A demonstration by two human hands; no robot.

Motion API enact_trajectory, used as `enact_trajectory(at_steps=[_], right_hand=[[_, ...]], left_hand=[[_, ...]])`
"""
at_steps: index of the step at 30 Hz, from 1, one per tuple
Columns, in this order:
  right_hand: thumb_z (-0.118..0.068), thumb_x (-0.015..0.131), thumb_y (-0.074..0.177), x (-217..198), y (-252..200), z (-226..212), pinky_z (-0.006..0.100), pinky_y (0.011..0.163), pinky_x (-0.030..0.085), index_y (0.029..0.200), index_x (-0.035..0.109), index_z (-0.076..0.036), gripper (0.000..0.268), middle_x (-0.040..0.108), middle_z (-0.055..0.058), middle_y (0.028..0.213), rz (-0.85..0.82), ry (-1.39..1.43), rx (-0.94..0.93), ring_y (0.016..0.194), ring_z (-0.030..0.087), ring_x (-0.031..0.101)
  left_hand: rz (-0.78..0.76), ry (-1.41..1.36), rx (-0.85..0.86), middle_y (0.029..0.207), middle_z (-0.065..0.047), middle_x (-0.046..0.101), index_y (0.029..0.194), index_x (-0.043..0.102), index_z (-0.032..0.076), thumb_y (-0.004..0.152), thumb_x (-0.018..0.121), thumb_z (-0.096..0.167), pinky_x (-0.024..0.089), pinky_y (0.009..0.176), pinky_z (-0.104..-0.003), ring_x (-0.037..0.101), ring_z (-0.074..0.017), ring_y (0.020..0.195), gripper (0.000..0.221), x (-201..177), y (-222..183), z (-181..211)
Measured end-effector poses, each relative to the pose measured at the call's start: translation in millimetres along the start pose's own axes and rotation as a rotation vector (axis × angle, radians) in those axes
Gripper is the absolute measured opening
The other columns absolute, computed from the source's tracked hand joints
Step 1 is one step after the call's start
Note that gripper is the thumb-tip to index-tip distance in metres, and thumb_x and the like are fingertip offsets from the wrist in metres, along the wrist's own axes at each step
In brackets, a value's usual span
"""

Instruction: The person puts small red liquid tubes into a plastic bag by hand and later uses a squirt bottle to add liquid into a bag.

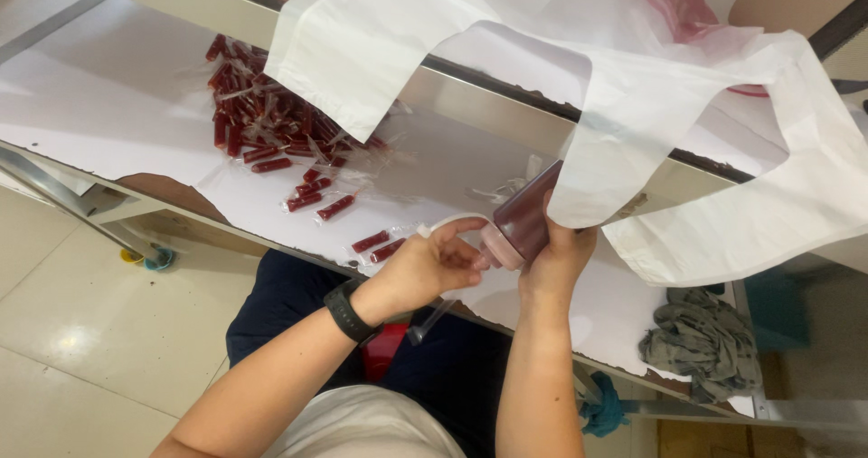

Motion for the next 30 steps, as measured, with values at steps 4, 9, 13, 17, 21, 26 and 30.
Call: enact_trajectory(at_steps=[4, 9, 13, 17, 21, 26, 30], right_hand=[[-0.024, 0.080, 0.082, -3, 1, 7, 0.037, 0.093, 0.053, 0.128, 0.056, 0.000, 0.057, 0.062, 0.008, 0.119, -0.001, 0.018, 0.021, 0.111, 0.021, 0.062], [-0.024, 0.082, 0.082, 1, 4, 12, 0.037, 0.094, 0.051, 0.129, 0.056, 0.001, 0.059, 0.061, 0.008, 0.119, -0.008, -0.006, 0.017, 0.110, 0.021, 0.061], [-0.025, 0.082, 0.080, 2, 3, 13, 0.038, 0.092, 0.052, 0.129, 0.057, 0.003, 0.061, 0.062, 0.010, 0.118, -0.018, -0.013, 0.064, 0.108, 0.023, 0.062], [-0.025, 0.082, 0.080, 8, 1, 9, 0.035, 0.100, 0.049, 0.133, 0.054, 0.001, 0.066, 0.062, 0.008, 0.125, -0.042, -0.021, 0.017, 0.116, 0.020, 0.061], [-0.024, 0.082, 0.082, 5, 4, 12, 0.037, 0.097, 0.049, 0.133, 0.055, 0.004, 0.065, 0.061, 0.011, 0.123, -0.024, -0.017, 0.046, 0.113, 0.023, 0.060], [-0.024, 0.080, 0.082, 4, 2, 13, 0.036, 0.097, 0.051, 0.131, 0.056, 0.005, 0.061, 0.063, 0.010, 0.122, -0.029, -0.036, 0.083, 0.113, 0.022, 0.062], [-0.024, 0.079, 0.083, 11, -1, 12, 0.036, 0.097, 0.052, 0.130, 0.056, 0.003, 0.059, 0.064, 0.009, 0.121, -0.027, -0.048, 0.081, 0.112, 0.022, 0.063]], left_hand=[[0.048, -0.023, -0.040, 0.089, -0.006, 0.076, 0.146, 0.050, 0.004, 0.078, 0.083, 0.006, 0.057, 0.079, -0.025, 0.071, -0.0103, 0.086, 0.076, -8, 3, -4], [0.078, 0.038, -0.155, 0.082, -0.009, 0.074, 0.143, 0.057, 0.002, 0.081, 0.084, 0.010, 0.056, 0.072, -0.027, 0.070, -0.0135, 0.077, 0.068, -7, 2, -20], [0.022, 0.070, -0.013, 0.088, -0.004, 0.074, 0.148, 0.045, 0.001, 0.081, 0.082, 0.010, 0.056, 0.074, -0.025, 0.070, -0.0095, 0.081, 0.077, -8, 1, -9], [0.090, 0.121, -0.224, 0.078, -0.017, 0.073, 0.147, 0.051, -0.001, 0.081, 0.084, 0.011, 0.050, 0.063, -0.031, 0.063, -0.0191, 0.068, 0.075, -11, 2, -17], [-0.004, 0.026, -0.039, 0.091, -0.010, 0.073, 0.144, 0.050, -0.003, 0.082, 0.085, 0.009, 0.055, 0.075, -0.025, 0.068, -0.0116, 0.082, 0.073, -4, 1, -15], [0.097, 0.218, -0.250, 0.087, -0.009, 0.074, 0.143, 0.051, 0.004, 0.078, 0.084, 0.011, 0.054, 0.071, -0.027, 0.069, -0.0130, 0.079, 0.073, -15, -1, -15], [0.033, 0.042, -0.266, 0.085, -0.019, 0.072, 0.145, 0.057, -0.001, 0.084, 0.080, 0.012, 0.050, 0.069, -0.031, 0.063, -0.0190, 0.075, 0.066, -9, -5, -20]])
Point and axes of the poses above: each hand's wrist, its own y-axis towards the middle knuckle, its own x-axis out of the palm, z = x × y, the point moved 6 cm from there along y, towards the middle knuckle
